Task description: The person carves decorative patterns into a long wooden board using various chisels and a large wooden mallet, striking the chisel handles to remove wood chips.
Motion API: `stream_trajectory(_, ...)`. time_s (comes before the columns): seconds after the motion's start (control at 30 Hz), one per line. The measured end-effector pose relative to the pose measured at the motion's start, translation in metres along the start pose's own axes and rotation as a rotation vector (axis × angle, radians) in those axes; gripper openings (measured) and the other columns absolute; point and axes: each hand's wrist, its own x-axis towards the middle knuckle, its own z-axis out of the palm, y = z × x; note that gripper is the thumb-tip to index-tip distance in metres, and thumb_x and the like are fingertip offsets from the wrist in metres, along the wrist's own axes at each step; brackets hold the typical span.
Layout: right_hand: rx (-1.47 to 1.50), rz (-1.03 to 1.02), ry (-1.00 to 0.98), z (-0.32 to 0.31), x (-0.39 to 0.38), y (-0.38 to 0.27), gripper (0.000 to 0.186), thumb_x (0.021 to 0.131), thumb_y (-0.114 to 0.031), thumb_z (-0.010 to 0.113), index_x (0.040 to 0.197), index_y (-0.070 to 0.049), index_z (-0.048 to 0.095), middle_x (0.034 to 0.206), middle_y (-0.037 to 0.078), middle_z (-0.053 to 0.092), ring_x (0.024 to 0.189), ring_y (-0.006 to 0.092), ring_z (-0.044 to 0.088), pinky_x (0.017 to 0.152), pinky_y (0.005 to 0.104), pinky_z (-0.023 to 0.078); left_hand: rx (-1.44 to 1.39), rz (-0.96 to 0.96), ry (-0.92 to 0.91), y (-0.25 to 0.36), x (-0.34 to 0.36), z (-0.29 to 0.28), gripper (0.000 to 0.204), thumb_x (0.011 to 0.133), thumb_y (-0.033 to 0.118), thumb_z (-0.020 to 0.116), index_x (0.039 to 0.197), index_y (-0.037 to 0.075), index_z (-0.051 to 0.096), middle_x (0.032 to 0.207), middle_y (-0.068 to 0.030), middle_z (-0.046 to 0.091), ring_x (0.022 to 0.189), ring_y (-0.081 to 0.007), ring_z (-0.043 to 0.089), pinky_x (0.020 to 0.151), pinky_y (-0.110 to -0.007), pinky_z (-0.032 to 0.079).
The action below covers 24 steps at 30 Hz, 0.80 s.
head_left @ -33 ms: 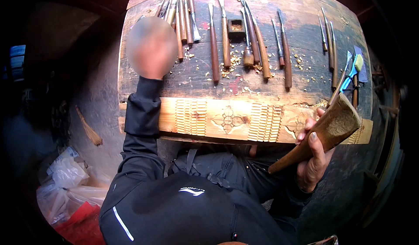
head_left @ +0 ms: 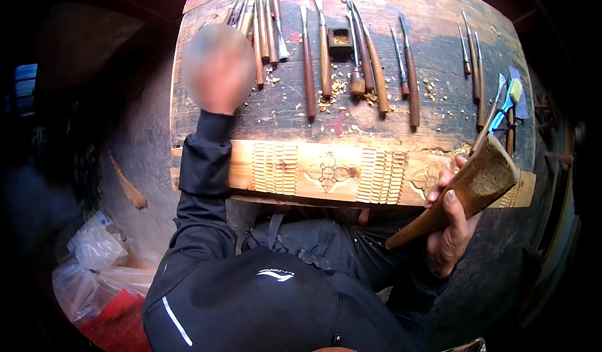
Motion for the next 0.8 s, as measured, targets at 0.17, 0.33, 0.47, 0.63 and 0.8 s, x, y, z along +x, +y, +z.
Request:
stream_trajectory(0.17, -0.014, -0.016, -0.003, -0.002, 0.000, 0.001, 0.074, 0.089, -0.014, 0.077, 0.154, 0.007, 0.047, 0.108, 0.013, 0.069, 0.086, 0.0185, 0.067, 0.079, 0.0291, 0.056, 0.000, 0.035, 0.010, 0.006, 0.010, -0.010, 0.016, 0.082, 0.015, 0.081, 0.098, 0.014, 0.080, 0.109, -0.0067, 0.075, 0.101, -0.0326, 0.070, 0.087, -0.049, 0.056)
stream_trajectory(0.33, -0.039, 0.000, -0.013, -0.003, 0.001, 0.000, 0.074, 0.088, -0.014, 0.078, 0.153, 0.007, 0.048, 0.106, 0.012, 0.069, 0.086, 0.0180, 0.068, 0.080, 0.0297, 0.057, -0.152, 0.137, 0.034, 0.041, 0.031, -0.012, 0.013, 0.083, 0.009, 0.087, 0.087, 0.010, 0.075, 0.088, -0.0048, 0.068, 0.081, -0.0234, 0.067, 0.067, -0.038, 0.054)
stream_trajectory(0.47, -0.005, -0.015, 0.017, -0.003, 0.001, -0.001, 0.073, 0.086, -0.011, 0.079, 0.151, 0.007, 0.050, 0.105, 0.012, 0.069, 0.084, 0.0175, 0.070, 0.077, 0.0303, 0.059, -0.240, 0.006, -0.032, 0.072, 0.046, -0.016, 0.017, 0.086, 0.024, 0.083, 0.093, 0.010, 0.078, 0.091, -0.0112, 0.076, 0.085, -0.0323, 0.073, 0.075, -0.043, 0.056)
stream_trajectory(0.63, -0.022, 0.014, 0.014, -0.002, -0.001, -0.003, 0.073, 0.089, -0.015, 0.080, 0.152, 0.004, 0.049, 0.105, 0.010, 0.068, 0.084, 0.0173, 0.068, 0.076, 0.0299, 0.058, -0.386, -0.161, -0.184, 0.090, 0.048, -0.004, 0.016, 0.091, 0.028, 0.084, 0.094, 0.013, 0.080, 0.078, -0.0110, 0.077, 0.072, -0.0290, 0.076, 0.064, -0.041, 0.056)
stream_trajectory(0.8, -0.004, 0.026, -0.004, -0.001, -0.001, -0.006, 0.075, 0.090, -0.016, 0.080, 0.154, 0.006, 0.047, 0.106, 0.011, 0.069, 0.083, 0.0172, 0.068, 0.077, 0.0299, 0.057, -0.771, -0.339, -0.500, 0.095, 0.041, 0.014, 0.027, 0.090, 0.012, 0.074, 0.117, 0.014, 0.076, 0.113, -0.0124, 0.072, 0.101, -0.0270, 0.071, 0.087, -0.038, 0.057)
